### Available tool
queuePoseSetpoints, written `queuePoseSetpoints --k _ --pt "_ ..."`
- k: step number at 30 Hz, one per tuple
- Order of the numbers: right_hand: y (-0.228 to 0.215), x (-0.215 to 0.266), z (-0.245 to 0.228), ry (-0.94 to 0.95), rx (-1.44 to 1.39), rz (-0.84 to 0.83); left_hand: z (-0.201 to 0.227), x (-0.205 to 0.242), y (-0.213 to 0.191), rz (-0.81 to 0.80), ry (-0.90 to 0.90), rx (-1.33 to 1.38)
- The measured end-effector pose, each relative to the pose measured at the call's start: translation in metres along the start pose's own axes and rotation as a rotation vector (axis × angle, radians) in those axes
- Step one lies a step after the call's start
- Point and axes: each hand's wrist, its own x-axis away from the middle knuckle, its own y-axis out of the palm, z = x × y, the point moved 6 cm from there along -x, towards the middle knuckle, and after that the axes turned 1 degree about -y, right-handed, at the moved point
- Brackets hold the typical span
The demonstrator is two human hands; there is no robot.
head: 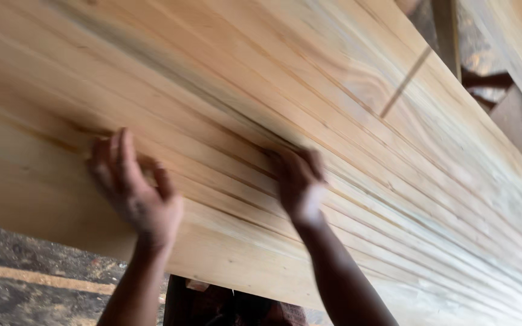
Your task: The person sands a large wooden board using a sanding block held in the right hand while stabilizing the board with the left hand. The person moves the sanding block back and forth across the surface of the board, covering different sections systematically.
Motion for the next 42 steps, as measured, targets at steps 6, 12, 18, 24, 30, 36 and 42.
queuePoseSetpoints --k 6,12,18,24,30,36,42 --pt "0.045 -0.024 -0.022 -0.165 -0.136 -0.074 0.009 0.01 0.0 -0.029 0.117 0.108" --pt "-0.084 0.066 0.078 -0.135 0.015 -0.032 0.008 0.014 -0.004 -0.066 0.044 0.063" --pt "-0.149 0.131 0.13 -0.019 0.128 0.004 0.01 0.014 -0.002 -0.085 0.1 0.157" --pt "-0.109 0.127 0.104 -0.139 0.127 -0.043 -0.015 0.011 0.007 -0.029 0.129 0.085" --pt "-0.092 0.112 0.082 -0.169 0.126 -0.057 -0.018 0.01 0.017 -0.026 0.078 0.022" --pt "-0.024 0.045 0.007 -0.219 0.047 -0.026 -0.012 0.011 0.006 -0.073 0.011 0.043" --pt "0.068 -0.021 -0.08 -0.229 -0.025 -0.037 -0.006 -0.003 -0.009 -0.127 -0.042 0.225"
